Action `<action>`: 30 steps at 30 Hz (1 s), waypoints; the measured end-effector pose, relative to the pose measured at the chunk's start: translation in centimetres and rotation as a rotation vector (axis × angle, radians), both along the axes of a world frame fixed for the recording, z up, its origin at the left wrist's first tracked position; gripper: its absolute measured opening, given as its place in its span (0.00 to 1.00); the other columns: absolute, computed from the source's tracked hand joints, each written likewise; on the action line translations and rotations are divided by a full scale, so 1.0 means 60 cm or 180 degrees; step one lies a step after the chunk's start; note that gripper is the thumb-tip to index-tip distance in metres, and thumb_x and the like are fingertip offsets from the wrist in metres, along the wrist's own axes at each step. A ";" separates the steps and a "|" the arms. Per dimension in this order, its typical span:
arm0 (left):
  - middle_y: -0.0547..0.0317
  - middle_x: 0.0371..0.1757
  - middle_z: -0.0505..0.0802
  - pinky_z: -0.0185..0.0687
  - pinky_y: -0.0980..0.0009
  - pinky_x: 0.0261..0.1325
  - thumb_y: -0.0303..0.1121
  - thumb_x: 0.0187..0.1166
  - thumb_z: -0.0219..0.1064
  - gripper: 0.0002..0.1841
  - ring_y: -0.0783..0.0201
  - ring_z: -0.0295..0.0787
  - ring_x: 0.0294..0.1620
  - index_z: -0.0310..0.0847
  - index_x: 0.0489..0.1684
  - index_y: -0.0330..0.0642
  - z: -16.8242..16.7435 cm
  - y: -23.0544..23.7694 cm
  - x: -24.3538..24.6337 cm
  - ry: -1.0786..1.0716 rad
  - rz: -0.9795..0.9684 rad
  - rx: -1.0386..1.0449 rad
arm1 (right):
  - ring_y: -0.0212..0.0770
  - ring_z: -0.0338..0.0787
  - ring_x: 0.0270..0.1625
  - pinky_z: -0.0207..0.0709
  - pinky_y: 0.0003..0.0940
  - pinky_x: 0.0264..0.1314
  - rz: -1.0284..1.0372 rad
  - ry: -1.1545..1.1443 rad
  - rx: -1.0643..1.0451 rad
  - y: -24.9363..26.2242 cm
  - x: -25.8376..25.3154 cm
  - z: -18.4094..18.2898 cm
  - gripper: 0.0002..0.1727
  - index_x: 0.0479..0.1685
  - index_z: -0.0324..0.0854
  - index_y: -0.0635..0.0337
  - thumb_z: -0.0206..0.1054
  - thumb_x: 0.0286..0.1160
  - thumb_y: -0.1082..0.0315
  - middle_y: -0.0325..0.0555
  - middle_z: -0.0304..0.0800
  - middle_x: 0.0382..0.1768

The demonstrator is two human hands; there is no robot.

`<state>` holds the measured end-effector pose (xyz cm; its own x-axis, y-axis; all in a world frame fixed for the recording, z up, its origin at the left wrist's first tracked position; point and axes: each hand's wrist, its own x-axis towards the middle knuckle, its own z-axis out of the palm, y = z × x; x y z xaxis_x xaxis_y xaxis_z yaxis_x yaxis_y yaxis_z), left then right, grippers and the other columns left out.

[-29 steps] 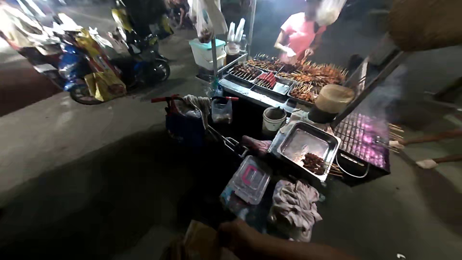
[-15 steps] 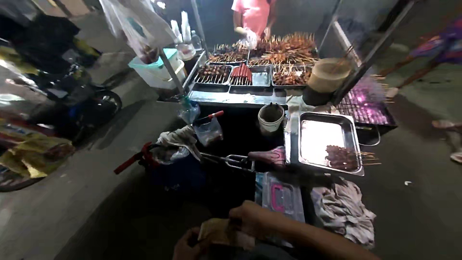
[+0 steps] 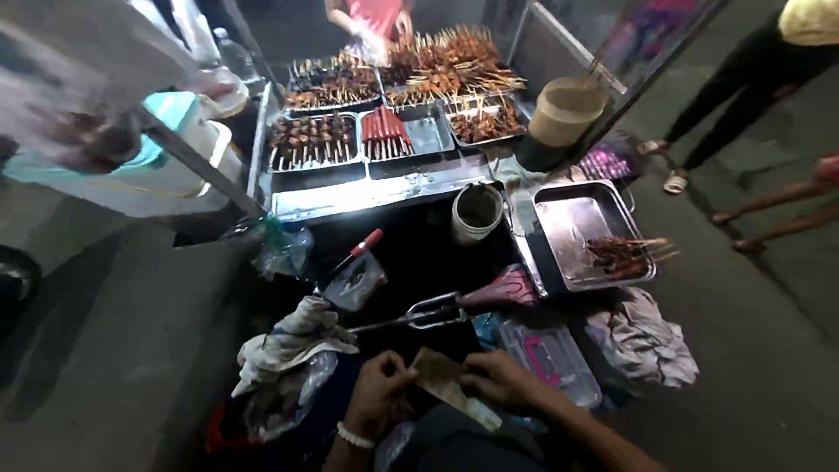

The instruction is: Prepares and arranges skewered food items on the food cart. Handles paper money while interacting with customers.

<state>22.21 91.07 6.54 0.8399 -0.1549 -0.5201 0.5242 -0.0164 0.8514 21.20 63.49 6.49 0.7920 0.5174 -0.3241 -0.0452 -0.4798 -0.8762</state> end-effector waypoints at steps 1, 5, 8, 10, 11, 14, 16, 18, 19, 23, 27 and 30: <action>0.64 0.20 0.86 0.79 0.76 0.22 0.23 0.68 0.75 0.09 0.73 0.79 0.16 0.78 0.26 0.43 0.000 -0.006 0.033 -0.0066 0.0342 -0.0262 | 0.45 0.93 0.41 0.86 0.47 0.52 -0.0331 0.0050 0.0072 0.001 0.010 0.003 0.17 0.50 0.89 0.64 0.64 0.86 0.58 0.52 0.94 0.38; 0.51 0.55 0.91 0.90 0.58 0.57 0.33 0.69 0.75 0.27 0.57 0.92 0.53 0.73 0.67 0.37 -0.017 -0.065 0.134 -0.0093 0.0172 -0.1164 | 0.31 0.88 0.36 0.83 0.36 0.44 -0.1794 0.0373 0.0455 0.008 0.070 -0.002 0.17 0.44 0.89 0.59 0.65 0.84 0.53 0.40 0.90 0.33; 0.47 0.61 0.93 0.89 0.57 0.63 0.32 0.77 0.63 0.25 0.56 0.92 0.60 0.71 0.74 0.34 -0.031 -0.129 0.183 0.0865 -0.0312 -0.1417 | 0.34 0.92 0.43 0.87 0.39 0.53 -0.1850 0.0544 0.0692 0.018 0.132 -0.033 0.18 0.46 0.90 0.62 0.64 0.85 0.55 0.44 0.94 0.38; 0.41 0.65 0.91 0.84 0.52 0.70 0.34 0.88 0.44 0.23 0.49 0.88 0.67 0.77 0.72 0.31 -0.056 -0.158 0.237 0.1325 -0.0127 -0.1875 | 0.43 0.91 0.41 0.85 0.47 0.51 -0.1335 0.0569 0.0646 0.009 0.181 -0.065 0.21 0.44 0.88 0.65 0.61 0.88 0.54 0.51 0.91 0.35; 0.40 0.60 0.93 0.85 0.50 0.69 0.36 0.92 0.39 0.24 0.46 0.90 0.64 0.79 0.67 0.32 -0.060 -0.169 0.265 0.1433 0.0121 -0.1871 | 0.48 0.91 0.40 0.84 0.52 0.50 -0.0968 0.0580 0.0569 -0.005 0.207 -0.081 0.23 0.44 0.87 0.66 0.60 0.89 0.52 0.54 0.90 0.34; 0.46 0.42 0.95 0.90 0.49 0.60 0.38 0.91 0.45 0.20 0.49 0.96 0.48 0.82 0.58 0.37 -0.069 -0.175 0.336 0.1346 0.0621 -0.1617 | 0.52 0.94 0.49 0.84 0.60 0.60 -0.0407 0.0581 0.0166 -0.096 0.304 -0.103 0.23 0.54 0.89 0.60 0.61 0.88 0.49 0.54 0.95 0.43; 0.49 0.42 0.94 0.88 0.48 0.62 0.34 0.81 0.62 0.15 0.50 0.94 0.48 0.84 0.60 0.38 -0.081 -0.162 0.373 0.1101 0.0633 -0.1646 | 0.51 0.94 0.55 0.83 0.57 0.65 -0.0733 0.0310 -0.0352 -0.173 0.391 -0.105 0.20 0.59 0.89 0.57 0.60 0.88 0.53 0.52 0.95 0.50; 0.50 0.43 0.94 0.89 0.47 0.60 0.32 0.75 0.70 0.16 0.51 0.95 0.47 0.85 0.60 0.40 -0.081 -0.160 0.403 0.0888 0.0639 -0.1493 | 0.56 0.92 0.63 0.80 0.61 0.71 -0.0875 0.0038 -0.0852 -0.231 0.486 -0.117 0.18 0.64 0.88 0.58 0.59 0.89 0.58 0.55 0.93 0.58; 0.50 0.43 0.94 0.90 0.48 0.58 0.32 0.72 0.72 0.17 0.52 0.95 0.46 0.85 0.59 0.41 -0.080 -0.164 0.413 0.0819 0.0651 -0.1452 | 0.57 0.91 0.63 0.80 0.63 0.69 -0.0792 -0.0085 -0.1052 -0.248 0.530 -0.133 0.17 0.63 0.88 0.58 0.59 0.89 0.62 0.56 0.93 0.60; 0.50 0.44 0.94 0.92 0.52 0.55 0.29 0.68 0.74 0.19 0.54 0.94 0.44 0.83 0.59 0.39 -0.076 -0.189 0.427 0.0717 0.0710 -0.1302 | 0.60 0.90 0.63 0.81 0.65 0.65 0.0388 -0.0427 -0.1689 -0.256 0.667 -0.214 0.14 0.57 0.90 0.55 0.68 0.76 0.74 0.55 0.91 0.59; 0.49 0.43 0.94 0.92 0.53 0.55 0.29 0.66 0.77 0.21 0.54 0.94 0.44 0.83 0.59 0.38 -0.077 -0.197 0.430 0.0596 0.0662 -0.1230 | 0.63 0.91 0.57 0.82 0.69 0.58 0.1307 -0.0502 -0.2052 -0.216 0.720 -0.263 0.09 0.50 0.91 0.56 0.66 0.80 0.72 0.56 0.93 0.51; 0.49 0.42 0.93 0.91 0.52 0.56 0.29 0.66 0.76 0.21 0.53 0.94 0.45 0.82 0.59 0.36 -0.078 -0.187 0.430 0.0483 0.0655 -0.1070 | 0.66 0.89 0.60 0.82 0.70 0.56 0.1061 0.0002 -0.2366 -0.179 0.725 -0.263 0.10 0.52 0.88 0.62 0.65 0.81 0.70 0.62 0.90 0.55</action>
<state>48.03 79.85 1.84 0.7888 -0.1740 -0.5895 0.6074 0.3673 0.7044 64.68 52.78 -9.30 0.6341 0.3753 -0.6760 0.2022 -0.9244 -0.3235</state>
